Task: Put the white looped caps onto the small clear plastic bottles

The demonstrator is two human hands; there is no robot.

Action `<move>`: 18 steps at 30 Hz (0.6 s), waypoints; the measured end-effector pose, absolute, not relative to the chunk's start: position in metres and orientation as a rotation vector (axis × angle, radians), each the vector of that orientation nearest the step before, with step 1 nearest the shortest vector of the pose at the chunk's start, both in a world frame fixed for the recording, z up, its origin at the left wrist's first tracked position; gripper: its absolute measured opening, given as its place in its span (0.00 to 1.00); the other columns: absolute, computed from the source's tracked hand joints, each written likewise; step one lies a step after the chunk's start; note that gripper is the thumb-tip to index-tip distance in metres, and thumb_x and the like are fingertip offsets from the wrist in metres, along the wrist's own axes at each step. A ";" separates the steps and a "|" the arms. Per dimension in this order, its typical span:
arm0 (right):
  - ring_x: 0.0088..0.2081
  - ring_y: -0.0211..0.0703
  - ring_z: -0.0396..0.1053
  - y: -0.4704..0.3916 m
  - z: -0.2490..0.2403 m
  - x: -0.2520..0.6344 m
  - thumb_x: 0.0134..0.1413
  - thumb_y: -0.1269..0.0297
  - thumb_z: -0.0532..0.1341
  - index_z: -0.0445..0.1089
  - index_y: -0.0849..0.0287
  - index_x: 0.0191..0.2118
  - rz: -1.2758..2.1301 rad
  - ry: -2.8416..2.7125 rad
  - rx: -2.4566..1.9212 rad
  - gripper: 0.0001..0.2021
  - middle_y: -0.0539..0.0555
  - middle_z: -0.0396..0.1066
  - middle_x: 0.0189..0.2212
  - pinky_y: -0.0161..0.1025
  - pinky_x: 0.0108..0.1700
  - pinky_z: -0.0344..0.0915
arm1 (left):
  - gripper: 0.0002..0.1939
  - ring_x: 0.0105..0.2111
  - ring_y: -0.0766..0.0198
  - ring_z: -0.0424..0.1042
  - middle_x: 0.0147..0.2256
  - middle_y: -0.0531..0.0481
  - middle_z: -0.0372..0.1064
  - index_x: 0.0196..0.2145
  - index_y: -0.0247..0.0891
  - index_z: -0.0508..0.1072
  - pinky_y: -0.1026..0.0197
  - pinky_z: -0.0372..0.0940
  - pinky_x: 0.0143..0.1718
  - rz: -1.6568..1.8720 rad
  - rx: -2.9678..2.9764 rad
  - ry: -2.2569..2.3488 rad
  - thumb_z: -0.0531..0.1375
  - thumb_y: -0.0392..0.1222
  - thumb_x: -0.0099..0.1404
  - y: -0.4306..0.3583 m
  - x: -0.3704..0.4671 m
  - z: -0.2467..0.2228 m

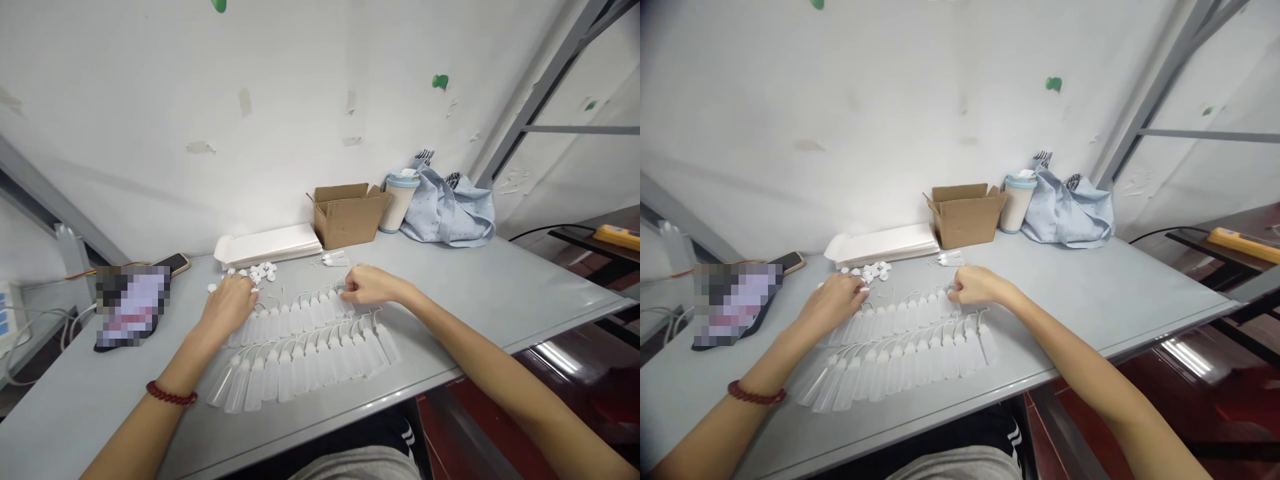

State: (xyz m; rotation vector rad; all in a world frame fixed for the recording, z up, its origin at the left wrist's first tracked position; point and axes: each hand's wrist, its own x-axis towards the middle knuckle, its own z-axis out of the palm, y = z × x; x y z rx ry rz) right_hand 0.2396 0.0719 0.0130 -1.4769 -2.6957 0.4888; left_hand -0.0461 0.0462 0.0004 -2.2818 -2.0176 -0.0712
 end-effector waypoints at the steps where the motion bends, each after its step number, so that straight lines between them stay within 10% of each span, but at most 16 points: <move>1: 0.19 0.32 0.48 0.072 0.013 0.240 0.47 0.60 0.56 0.52 0.60 0.15 0.488 -2.697 -1.489 0.16 0.47 0.52 0.14 0.35 0.24 0.43 | 0.12 0.43 0.44 0.67 0.37 0.37 0.71 0.29 0.36 0.71 0.52 0.63 0.33 -0.083 -2.300 -2.006 0.49 0.39 0.62 0.047 -0.047 -0.001; 18: 0.20 0.32 0.51 0.079 0.013 0.244 0.46 0.62 0.56 0.58 0.61 0.16 0.525 -2.576 -1.500 0.14 0.48 0.56 0.15 0.33 0.24 0.46 | 0.12 0.35 0.57 0.68 0.33 0.47 0.71 0.34 0.39 0.71 0.57 0.63 0.36 -0.921 -2.544 -1.972 0.54 0.48 0.58 0.044 -0.034 0.005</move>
